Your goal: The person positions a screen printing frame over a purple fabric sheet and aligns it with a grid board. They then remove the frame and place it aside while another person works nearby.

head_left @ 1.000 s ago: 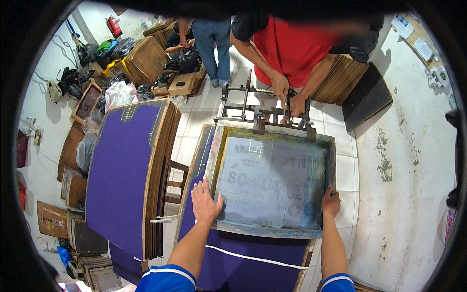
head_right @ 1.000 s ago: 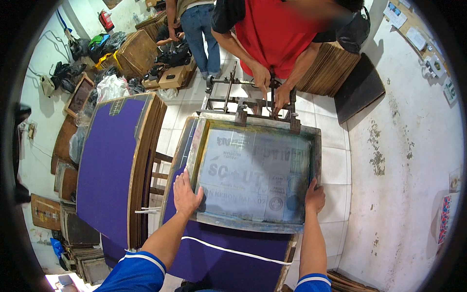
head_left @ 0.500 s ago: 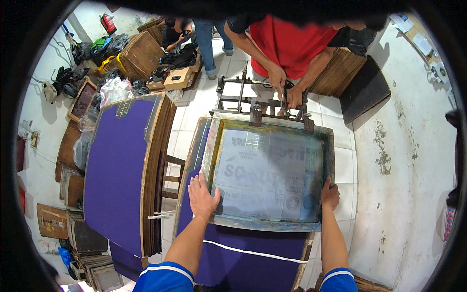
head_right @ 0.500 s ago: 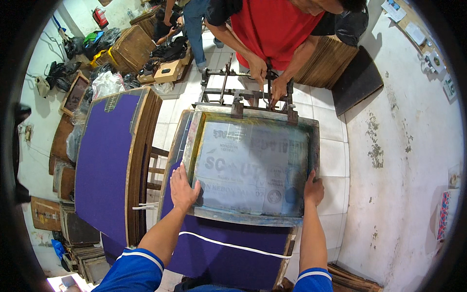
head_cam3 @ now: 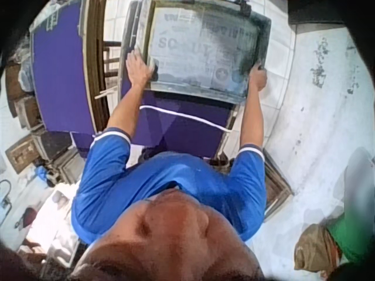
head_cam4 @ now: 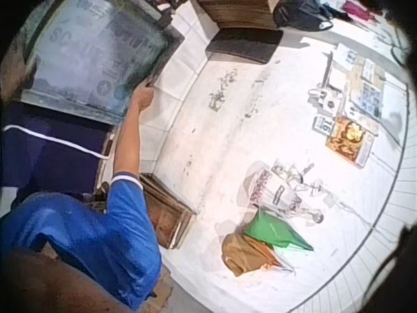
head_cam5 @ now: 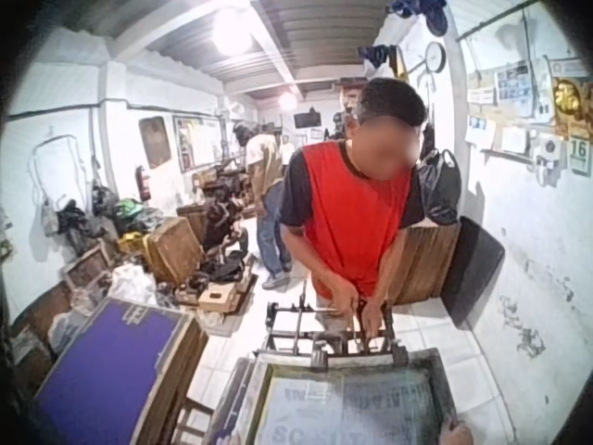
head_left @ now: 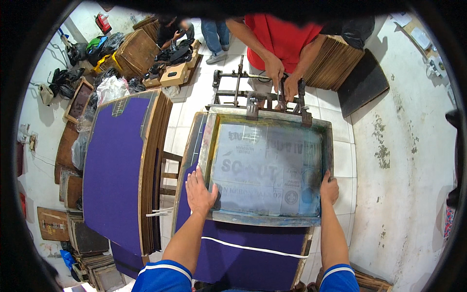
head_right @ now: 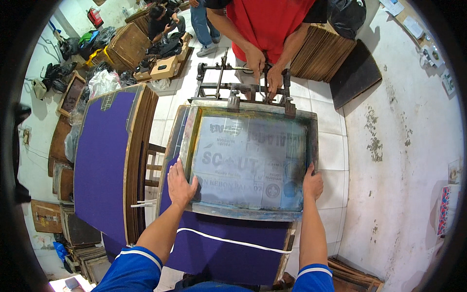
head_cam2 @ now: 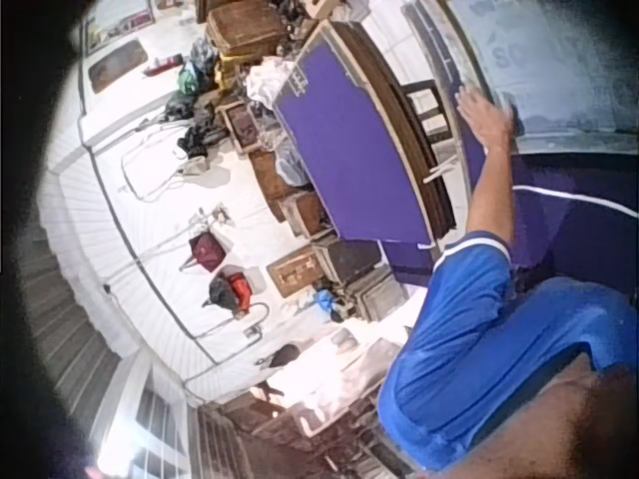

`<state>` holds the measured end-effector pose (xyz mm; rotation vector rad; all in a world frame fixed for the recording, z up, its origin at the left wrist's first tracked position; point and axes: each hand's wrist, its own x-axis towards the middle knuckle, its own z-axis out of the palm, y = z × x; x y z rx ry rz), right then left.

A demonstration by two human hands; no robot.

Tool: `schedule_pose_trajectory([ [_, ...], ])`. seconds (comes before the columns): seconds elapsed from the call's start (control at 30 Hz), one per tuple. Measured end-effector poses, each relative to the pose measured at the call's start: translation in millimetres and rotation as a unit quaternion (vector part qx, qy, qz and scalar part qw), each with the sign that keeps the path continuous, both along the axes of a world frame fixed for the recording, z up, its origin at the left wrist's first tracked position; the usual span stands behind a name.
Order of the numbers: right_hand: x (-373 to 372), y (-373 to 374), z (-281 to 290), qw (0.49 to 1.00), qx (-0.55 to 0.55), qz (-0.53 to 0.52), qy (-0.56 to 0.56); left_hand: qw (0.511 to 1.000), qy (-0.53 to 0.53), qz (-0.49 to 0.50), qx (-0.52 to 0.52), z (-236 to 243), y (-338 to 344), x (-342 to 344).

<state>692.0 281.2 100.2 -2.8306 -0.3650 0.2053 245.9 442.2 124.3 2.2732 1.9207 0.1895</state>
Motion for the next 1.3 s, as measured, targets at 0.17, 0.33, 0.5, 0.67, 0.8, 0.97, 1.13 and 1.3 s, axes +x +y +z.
schedule_pose_trajectory([
  [0.17,-1,1,5,1.000,-0.016,0.009,0.011,1.000,-0.001,0.006,-0.004,-2,1,0],
  [0.33,-3,1,5,1.000,-0.007,0.015,-0.001,1.000,0.000,0.003,-0.003,-3,0,-1],
  [0.5,0,-2,-2,1.000,-0.004,0.020,-0.014,1.000,-0.006,-0.002,0.011,-2,-1,-1],
  [0.67,7,-4,-8,0.999,0.003,0.032,-0.002,0.999,-0.005,-0.004,0.033,-2,-2,-1],
  [0.8,10,-9,-9,0.997,0.014,0.036,0.060,1.000,-0.015,0.001,0.028,-3,-5,-2],
  [0.97,-49,-9,-13,0.922,0.048,0.345,-0.170,0.998,-0.058,-0.011,0.037,-7,-3,-8],
  [1.13,-147,59,-24,0.787,0.114,0.606,-0.002,0.993,-0.108,-0.023,0.032,-9,-5,-14],
  [1.3,-166,134,-34,0.770,0.075,0.632,-0.044,0.994,-0.099,-0.022,0.038,-11,-4,-12],
])
